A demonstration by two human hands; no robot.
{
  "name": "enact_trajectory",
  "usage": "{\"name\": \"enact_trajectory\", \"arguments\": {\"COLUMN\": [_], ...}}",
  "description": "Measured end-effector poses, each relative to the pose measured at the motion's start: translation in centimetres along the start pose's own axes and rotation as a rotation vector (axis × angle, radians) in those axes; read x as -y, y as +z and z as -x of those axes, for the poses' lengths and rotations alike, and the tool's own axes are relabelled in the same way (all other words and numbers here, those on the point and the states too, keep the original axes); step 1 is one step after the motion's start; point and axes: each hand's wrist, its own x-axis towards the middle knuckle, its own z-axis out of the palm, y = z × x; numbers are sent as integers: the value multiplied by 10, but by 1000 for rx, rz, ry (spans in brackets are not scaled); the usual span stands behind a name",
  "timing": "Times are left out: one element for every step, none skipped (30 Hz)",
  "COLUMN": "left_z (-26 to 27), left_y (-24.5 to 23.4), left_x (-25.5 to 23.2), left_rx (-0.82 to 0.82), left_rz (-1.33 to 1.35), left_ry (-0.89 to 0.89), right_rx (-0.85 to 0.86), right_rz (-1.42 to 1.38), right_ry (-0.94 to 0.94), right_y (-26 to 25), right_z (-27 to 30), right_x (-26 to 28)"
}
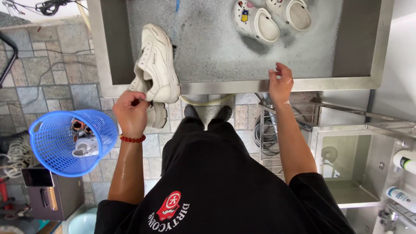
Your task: Wash shoes in a commercial shoe-washing machine and untie laces for cleaning.
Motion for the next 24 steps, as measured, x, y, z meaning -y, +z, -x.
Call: {"name": "enact_trajectory", "arguments": {"left_z": [3, 6, 8, 13, 13, 13, 12, 10, 13, 19, 17, 16, 16, 17, 16, 15, 16, 17, 18, 18, 20, 21, 21, 21], "left_y": [8, 15, 19, 25, 32, 39, 45, 50, 52, 53, 55, 58, 59, 60, 64, 66, 70, 73, 76, 79, 79, 81, 82, 81], "left_x": [-5, -9, -13, -15, -16, -17, -22, -26, -28, -24, -22, -20, -20, -18, -17, -23, -29, -34, -33, -31, -28, -30, -33, -36], "left_rx": [-5, -15, -12, -4, -17, -30, -16, -19, -27, -17, -14, -12, -4, 11, 29, 40, 40, 41, 44, 49, 54, 58, 79, 100], "left_rz": [-6, 8, 19, 10, 24, 38, 36, 110, 178, 172, 128, 84, 80, 110, 145, 144, 155, 166, 165, 145, 122, 119, 156, 194], "left_ry": [-4, -11, -18, -21, -17, -13, -8, -13, -24, -26, -19, -12, -8, -19, -29, -23, -15, -7, -6, 11, 26, 24, 43, 62], "right_rx": [7, 39, 66, 68, 82, 95, 85, 83, 89, 86, 85, 84, 77, 90, 100, 88, 96, 104, 102, 100, 99, 99, 95, 92], "right_rz": [-5, 2, 12, 9, -49, -108, -106, -170, -236, -236, -287, -339, -341, -374, -404, -404, -417, -431, -431, -422, -414, -415, -405, -394], "right_ry": [0, -19, -27, -15, 19, 51, 61, 82, 104, 116, 125, 133, 140, 172, 203, 208, 220, 231, 234, 221, 212, 218, 216, 214], "right_y": [-3, -7, -11, -13, -16, -18, -19, -19, -18, -18, -16, -14, -13, -11, -11, -11, -12, -13, -14, -14, -14, -15, -15, -16], "right_z": [-4, -8, -5, -2, 0, 2, -1, -4, -3, 3, -1, -5, -4, -3, -2, -1, -1, -1, -2, -3, 0, 1, 2, 3], "right_x": [4, 8, 13, 12, 10, 9, 6, 4, 1, -5, -9, -12, -13, -15, -18, -16, -14, -12, -12, -12, -11, -11, -9, -6]}}
